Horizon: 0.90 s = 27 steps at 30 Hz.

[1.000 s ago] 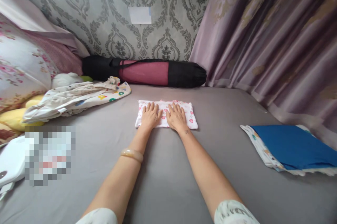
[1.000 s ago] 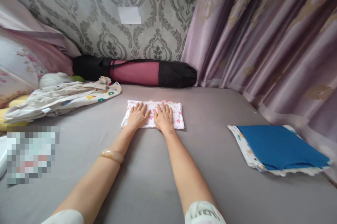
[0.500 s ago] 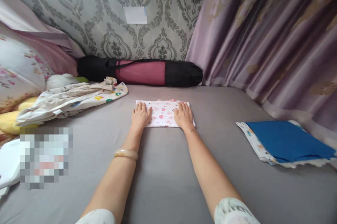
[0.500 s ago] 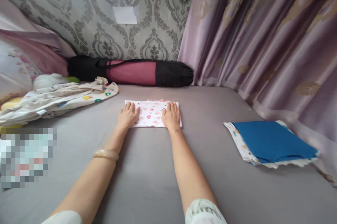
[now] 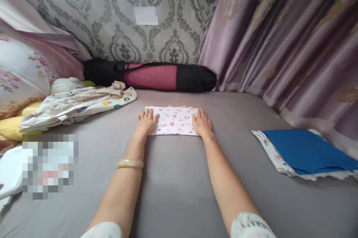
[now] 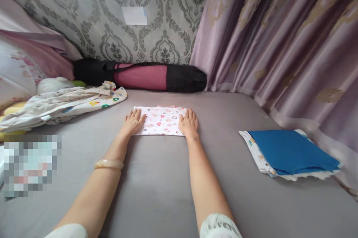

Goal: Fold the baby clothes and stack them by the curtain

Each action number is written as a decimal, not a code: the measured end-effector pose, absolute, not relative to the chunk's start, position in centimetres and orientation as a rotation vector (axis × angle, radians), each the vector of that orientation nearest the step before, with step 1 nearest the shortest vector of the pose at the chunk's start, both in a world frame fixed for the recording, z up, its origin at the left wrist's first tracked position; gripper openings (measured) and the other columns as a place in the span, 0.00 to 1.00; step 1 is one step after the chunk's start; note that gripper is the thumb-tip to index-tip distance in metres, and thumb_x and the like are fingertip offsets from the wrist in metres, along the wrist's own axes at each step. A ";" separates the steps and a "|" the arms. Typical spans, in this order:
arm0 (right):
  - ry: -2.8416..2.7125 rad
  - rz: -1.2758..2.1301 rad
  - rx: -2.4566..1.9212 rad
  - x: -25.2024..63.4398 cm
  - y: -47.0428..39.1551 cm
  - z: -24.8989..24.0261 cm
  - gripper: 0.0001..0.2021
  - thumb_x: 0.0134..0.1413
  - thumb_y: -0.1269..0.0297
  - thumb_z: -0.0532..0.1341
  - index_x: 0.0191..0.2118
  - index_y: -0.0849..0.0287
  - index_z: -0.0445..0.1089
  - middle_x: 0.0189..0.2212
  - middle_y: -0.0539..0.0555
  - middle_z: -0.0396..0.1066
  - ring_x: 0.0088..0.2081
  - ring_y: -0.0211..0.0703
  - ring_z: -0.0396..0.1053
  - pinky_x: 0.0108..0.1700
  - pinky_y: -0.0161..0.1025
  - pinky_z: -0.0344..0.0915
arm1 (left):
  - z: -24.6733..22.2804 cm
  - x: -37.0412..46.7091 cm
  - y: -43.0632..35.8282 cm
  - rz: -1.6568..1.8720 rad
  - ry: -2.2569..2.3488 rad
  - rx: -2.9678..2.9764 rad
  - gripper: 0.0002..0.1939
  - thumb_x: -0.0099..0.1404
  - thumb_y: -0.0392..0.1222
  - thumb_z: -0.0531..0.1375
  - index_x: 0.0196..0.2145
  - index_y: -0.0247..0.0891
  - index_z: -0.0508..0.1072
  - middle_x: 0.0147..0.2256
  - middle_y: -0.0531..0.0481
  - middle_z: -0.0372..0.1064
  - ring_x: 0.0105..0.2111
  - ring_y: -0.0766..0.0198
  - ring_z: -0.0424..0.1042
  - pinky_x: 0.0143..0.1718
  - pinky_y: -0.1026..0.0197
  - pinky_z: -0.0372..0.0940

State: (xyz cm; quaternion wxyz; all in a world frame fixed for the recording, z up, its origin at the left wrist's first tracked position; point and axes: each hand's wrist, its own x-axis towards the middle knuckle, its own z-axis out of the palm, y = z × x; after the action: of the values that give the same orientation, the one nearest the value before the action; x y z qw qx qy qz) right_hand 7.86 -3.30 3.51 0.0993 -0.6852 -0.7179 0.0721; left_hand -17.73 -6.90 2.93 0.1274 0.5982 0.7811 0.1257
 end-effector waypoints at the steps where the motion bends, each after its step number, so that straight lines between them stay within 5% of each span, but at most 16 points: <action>1: -2.123 0.224 -2.034 8.0 -3.3 3.5 0.31 0.69 0.55 0.40 0.68 0.72 0.47 0.69 0.63 0.43 0.68 0.51 0.43 0.66 0.45 0.42 | 2.9 -17.8 -6.9 0.355 2.273 1.738 0.36 0.70 0.56 0.38 0.68 0.31 0.48 0.69 0.40 0.39 0.68 0.45 0.38 0.66 0.41 0.38; 7: -2.137 0.222 -2.039 8.2 -3.2 3.6 0.31 0.68 0.55 0.40 0.68 0.71 0.47 0.69 0.63 0.44 0.68 0.51 0.44 0.66 0.47 0.43 | 3.0 -17.7 -6.8 0.314 2.294 1.737 0.36 0.70 0.56 0.37 0.68 0.31 0.48 0.69 0.40 0.40 0.68 0.45 0.40 0.66 0.40 0.38; 13: -2.185 0.060 -1.866 7.3 -3.5 4.5 0.28 0.69 0.57 0.39 0.68 0.65 0.49 0.69 0.59 0.42 0.69 0.50 0.36 0.67 0.53 0.32 | 3.8 -16.0 -6.8 0.512 2.393 2.001 0.33 0.72 0.53 0.37 0.66 0.31 0.55 0.67 0.40 0.46 0.68 0.52 0.41 0.67 0.43 0.35; 27: -2.254 0.130 -1.890 6.8 -3.6 2.9 0.27 0.69 0.57 0.41 0.68 0.62 0.50 0.69 0.58 0.46 0.69 0.50 0.41 0.66 0.50 0.41 | 3.1 -15.7 -6.8 0.345 2.252 1.968 0.31 0.72 0.54 0.39 0.66 0.36 0.53 0.68 0.40 0.44 0.68 0.48 0.42 0.64 0.39 0.42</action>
State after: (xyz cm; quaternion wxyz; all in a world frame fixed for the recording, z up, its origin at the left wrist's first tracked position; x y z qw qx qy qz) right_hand 6.82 -3.57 2.94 0.0985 -0.6388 -0.7618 0.0441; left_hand -15.73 -6.81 3.10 0.0654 0.6522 0.7465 0.1142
